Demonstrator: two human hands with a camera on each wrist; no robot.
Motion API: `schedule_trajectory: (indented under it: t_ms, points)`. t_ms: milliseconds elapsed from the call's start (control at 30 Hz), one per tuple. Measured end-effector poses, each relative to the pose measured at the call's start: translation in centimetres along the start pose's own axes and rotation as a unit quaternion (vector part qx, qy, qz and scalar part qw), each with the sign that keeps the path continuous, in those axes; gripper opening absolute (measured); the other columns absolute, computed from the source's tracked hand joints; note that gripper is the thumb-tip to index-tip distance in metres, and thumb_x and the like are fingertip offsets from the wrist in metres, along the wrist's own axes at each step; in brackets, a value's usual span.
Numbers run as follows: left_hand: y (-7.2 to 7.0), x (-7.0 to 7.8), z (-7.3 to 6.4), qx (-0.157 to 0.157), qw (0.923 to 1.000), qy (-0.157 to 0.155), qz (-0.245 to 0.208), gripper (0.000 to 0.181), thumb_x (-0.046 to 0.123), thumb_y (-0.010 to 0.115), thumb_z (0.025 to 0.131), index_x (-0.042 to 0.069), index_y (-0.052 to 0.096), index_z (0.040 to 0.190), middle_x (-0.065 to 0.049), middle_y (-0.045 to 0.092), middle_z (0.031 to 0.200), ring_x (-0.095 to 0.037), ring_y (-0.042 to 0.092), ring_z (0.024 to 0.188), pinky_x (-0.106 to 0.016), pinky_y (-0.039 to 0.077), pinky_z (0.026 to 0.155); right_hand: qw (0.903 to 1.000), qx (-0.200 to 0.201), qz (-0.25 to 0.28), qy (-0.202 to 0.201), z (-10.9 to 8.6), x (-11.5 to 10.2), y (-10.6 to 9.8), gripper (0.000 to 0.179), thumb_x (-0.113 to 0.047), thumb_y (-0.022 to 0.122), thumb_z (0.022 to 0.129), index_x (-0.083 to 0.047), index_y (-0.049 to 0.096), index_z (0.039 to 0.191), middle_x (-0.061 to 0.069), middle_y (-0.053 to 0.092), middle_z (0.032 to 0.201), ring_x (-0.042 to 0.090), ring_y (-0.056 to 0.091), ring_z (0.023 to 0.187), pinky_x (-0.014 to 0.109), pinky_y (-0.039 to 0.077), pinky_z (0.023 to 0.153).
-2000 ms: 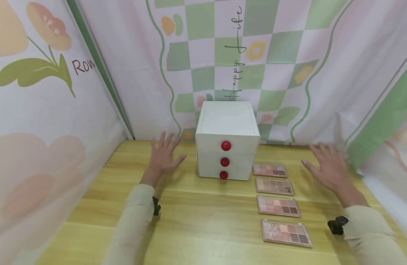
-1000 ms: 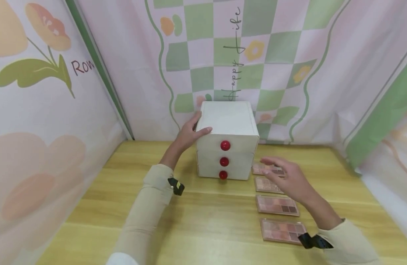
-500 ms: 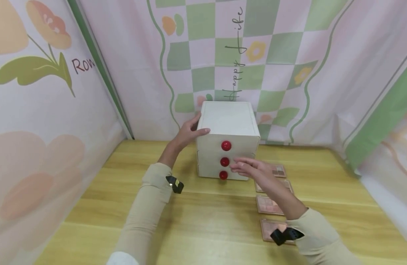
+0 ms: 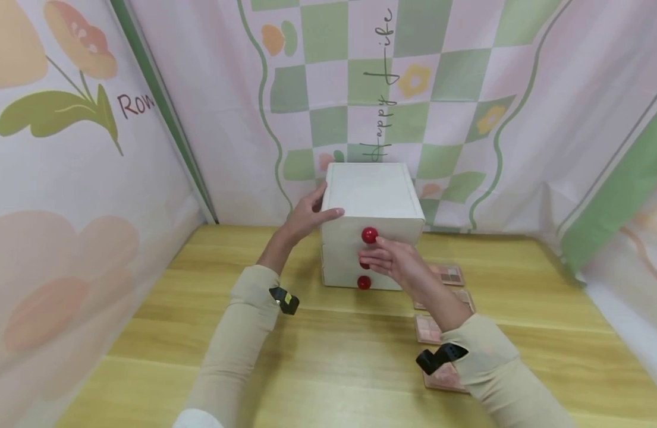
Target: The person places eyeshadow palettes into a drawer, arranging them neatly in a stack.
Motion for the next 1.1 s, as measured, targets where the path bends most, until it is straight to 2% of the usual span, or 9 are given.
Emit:
schedule_trajectory:
  t_ms: [167,333,567,733,900,1100]
  points:
    - [-0.3,0.0,-0.3,0.001,1.0,-0.004,-0.004,0.09,0.03,0.067,0.093,0.019,0.015,0.164,-0.014,0.029,0.169,-0.032,0.036,0.153,-0.045,0.035,0.126,0.9984,0.005,0.053,0.019,0.7,-0.2,0.3,0.047,-0.043,0.044,0.107,-0.004,0.049,0.132,-0.006,0.077,0.113,0.003,0.071,0.105,0.019,0.058,0.096]
    - [-0.8,-0.3,-0.2,-0.006,0.9998,-0.006,-0.015,0.089,0.028,0.067,0.092,0.016,0.016,0.164,-0.012,0.024,0.171,-0.031,0.032,0.155,-0.044,0.032,0.128,0.9947,0.018,0.095,0.035,1.1,-0.2,0.8,0.041,-0.042,0.047,0.106,-0.007,0.05,0.126,-0.01,0.078,0.098,0.003,0.074,0.098,0.019,0.06,0.092]
    - [-0.9,-0.7,0.0,-0.016,0.9991,0.012,-0.037,0.087,0.025,0.066,0.092,0.016,0.018,0.163,-0.011,0.025,0.17,-0.031,0.034,0.154,-0.044,0.034,0.127,0.9929,0.031,0.105,0.047,1.5,-0.4,1.4,0.06,-0.047,0.048,0.105,0.004,0.049,0.136,-0.008,0.078,0.096,0.005,0.075,0.096,0.023,0.061,0.093]
    - [-0.8,-0.8,0.1,-0.018,0.9982,0.018,-0.054,0.086,0.023,0.066,0.092,0.016,0.019,0.164,-0.01,0.026,0.17,-0.03,0.035,0.154,-0.045,0.035,0.127,0.9913,0.039,0.12,0.038,1.7,-0.2,1.8,0.053,-0.043,0.047,0.106,0.003,0.049,0.134,-0.008,0.078,0.093,0.003,0.074,0.094,0.019,0.061,0.088]
    - [-0.9,-1.0,0.2,-0.023,0.9963,0.024,-0.079,0.084,0.022,0.065,0.092,0.019,0.02,0.164,-0.01,0.027,0.17,-0.03,0.036,0.154,-0.046,0.036,0.126,0.9914,0.045,0.119,0.029,1.8,-0.1,2.0,0.046,-0.042,0.047,0.106,-0.001,0.051,0.128,-0.008,0.078,0.093,0.003,0.074,0.094,0.019,0.061,0.09]
    - [-0.9,-0.9,0.1,-0.02,0.9976,0.013,-0.065,0.084,0.024,0.064,0.092,0.02,0.021,0.163,-0.011,0.028,0.169,-0.031,0.036,0.153,-0.047,0.037,0.125,0.9902,0.058,0.124,0.027,1.6,0.1,2.3,0.044,-0.041,0.046,0.107,-0.002,0.051,0.125,-0.007,0.078,0.093,0.005,0.075,0.093,0.02,0.061,0.09]
Point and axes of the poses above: each hand's wrist, its own z-axis towards the middle knuckle, its own y-axis out of the palm, x = y × z, the point moved 1 cm from there along z, towards the middle knuckle
